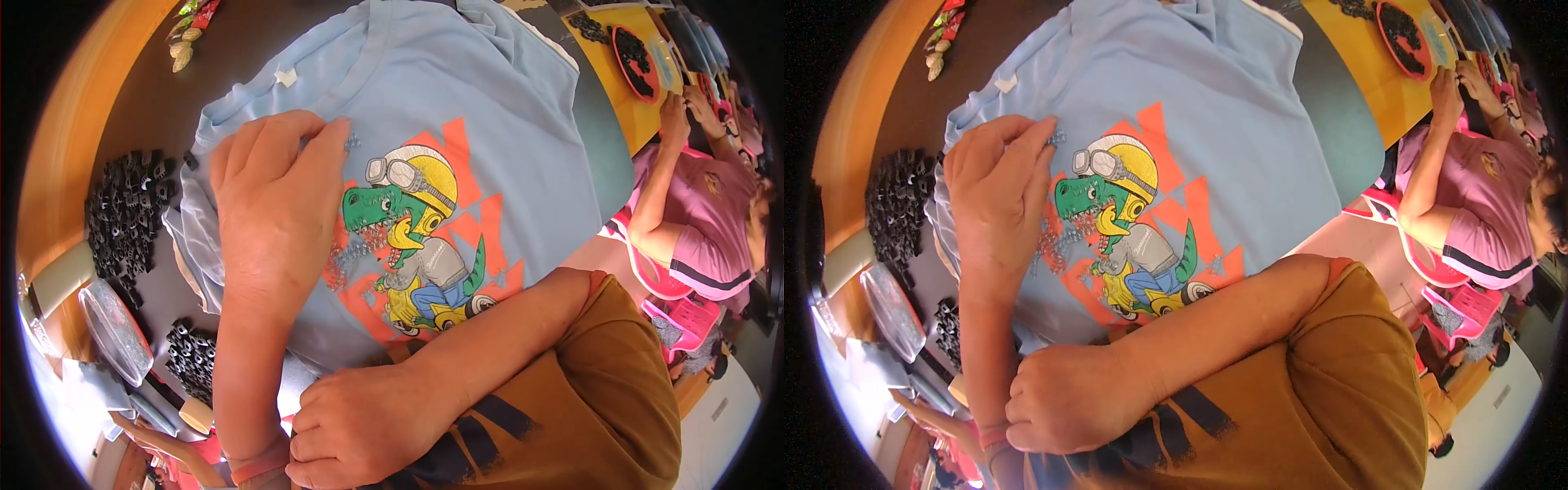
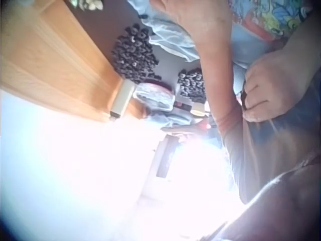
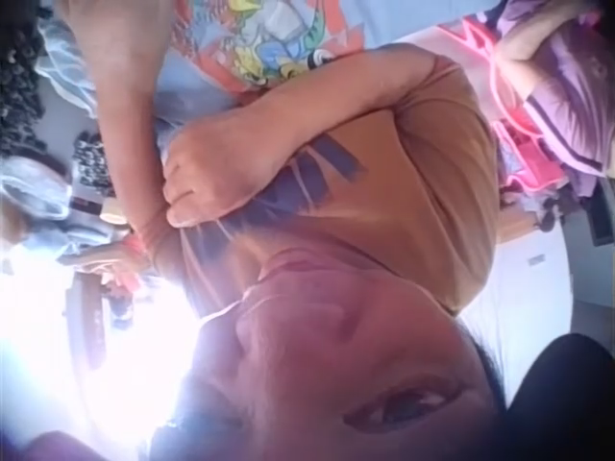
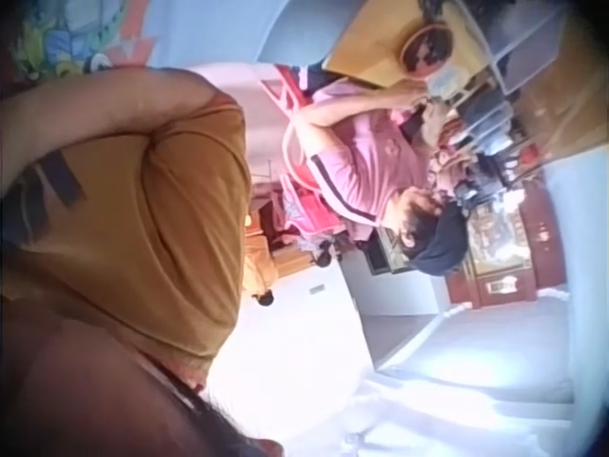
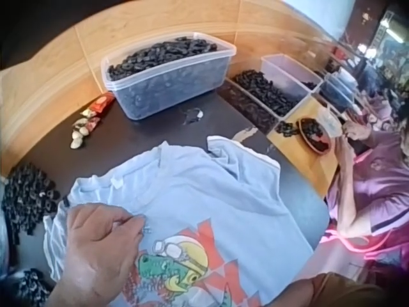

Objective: Assembling small plastic cord locks by inserting springs into the plastic housings at a workbench.

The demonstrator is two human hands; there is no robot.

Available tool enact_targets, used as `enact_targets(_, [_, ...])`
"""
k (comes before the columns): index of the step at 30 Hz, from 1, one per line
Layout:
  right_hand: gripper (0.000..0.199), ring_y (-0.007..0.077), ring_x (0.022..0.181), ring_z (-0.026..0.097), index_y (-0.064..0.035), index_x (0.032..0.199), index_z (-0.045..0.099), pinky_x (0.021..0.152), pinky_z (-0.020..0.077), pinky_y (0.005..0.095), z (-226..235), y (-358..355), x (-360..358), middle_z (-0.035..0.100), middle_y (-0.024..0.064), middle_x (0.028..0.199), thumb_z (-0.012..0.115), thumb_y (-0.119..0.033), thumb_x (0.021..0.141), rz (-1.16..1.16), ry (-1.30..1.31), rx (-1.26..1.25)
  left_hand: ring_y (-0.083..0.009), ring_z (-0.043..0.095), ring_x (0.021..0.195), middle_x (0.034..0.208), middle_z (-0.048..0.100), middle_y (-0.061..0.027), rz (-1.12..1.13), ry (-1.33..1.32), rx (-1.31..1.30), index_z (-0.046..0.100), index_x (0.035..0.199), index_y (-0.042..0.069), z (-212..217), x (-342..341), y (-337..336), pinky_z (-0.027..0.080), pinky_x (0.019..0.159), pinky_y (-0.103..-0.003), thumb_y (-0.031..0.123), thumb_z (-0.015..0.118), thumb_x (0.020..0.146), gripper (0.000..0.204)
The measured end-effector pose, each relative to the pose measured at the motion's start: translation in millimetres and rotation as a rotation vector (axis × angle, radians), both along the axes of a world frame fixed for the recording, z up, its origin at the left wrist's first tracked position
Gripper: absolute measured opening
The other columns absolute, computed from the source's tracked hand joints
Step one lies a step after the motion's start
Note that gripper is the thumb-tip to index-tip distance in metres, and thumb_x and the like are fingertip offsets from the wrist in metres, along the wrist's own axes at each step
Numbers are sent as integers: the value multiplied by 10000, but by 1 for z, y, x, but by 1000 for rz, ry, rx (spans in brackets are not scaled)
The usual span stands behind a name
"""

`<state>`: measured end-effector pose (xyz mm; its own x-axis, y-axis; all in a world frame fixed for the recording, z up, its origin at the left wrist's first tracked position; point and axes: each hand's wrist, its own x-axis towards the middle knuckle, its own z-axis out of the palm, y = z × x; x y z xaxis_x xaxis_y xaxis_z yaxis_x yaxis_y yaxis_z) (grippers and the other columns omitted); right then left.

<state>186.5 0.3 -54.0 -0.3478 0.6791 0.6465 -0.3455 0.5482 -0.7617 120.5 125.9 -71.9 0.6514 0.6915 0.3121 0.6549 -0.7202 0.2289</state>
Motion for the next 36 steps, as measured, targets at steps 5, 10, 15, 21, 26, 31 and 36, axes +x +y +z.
enact_targets(5, [129,259,595,574,-43,712,554,511,450,377,1,0,2,552,76,633,553,-163,757,11,12,4,-232,568,829,902,615,-43,-58,-28,21,645,921,63,6,-3,-2,402,805,-363,42,644,703,219])
enact_targets(10, [135,260,639,577,-42,819,574,508,431,383,1,9,6,566,80,726,602,-155,752,-41,89,-94,-190,564,840,905,608,-76,212,-444,-439,642,930,20,24,-19,-29,425,793,-277,-79,654,731,222])
enact_targets(15, [381,188,574,562,14,1127,616,496,413,296,2,24,20,591,80,712,628,-12,747,-209,116,-223,-138,511,850,920,578,-90,511,-887,-749,576,944,-42,53,-51,-65,392,815,-238,-109,584,773,184])
enact_targets(21, [183,157,626,562,-1,1014,612,505,406,255,4,38,25,608,79,821,645,-57,844,-232,92,-481,-196,536,780,859,584,-117,422,-795,-508,590,889,-32,65,-70,-92,415,722,-281,-92,625,717,185])
enact_targets(26, [221,126,658,552,59,1008,602,566,392,247,7,39,25,630,102,833,674,-2,808,-82,-114,-436,-216,556,704,827,590,-117,391,-691,-337,610,898,-13,61,-80,-102,432,624,-281,-128,627,681,247])
enact_targets(31, [148,125,576,521,31,955,620,496,361,239,4,39,23,623,78,783,665,11,816,-96,-149,-383,-200,568,690,813,595,-108,342,-602,-299,616,903,-9,61,-83,-107,442,603,-270,-103,643,699,226])
enact_targets(36, [146,122,542,510,26,956,627,470,348,248,1,41,20,617,64,765,658,15,814,-137,-192,-167,-72,511,763,895,591,-49,498,-1096,-891,581,951,-44,67,-88,-117,405,702,-196,-19,584,850,105])
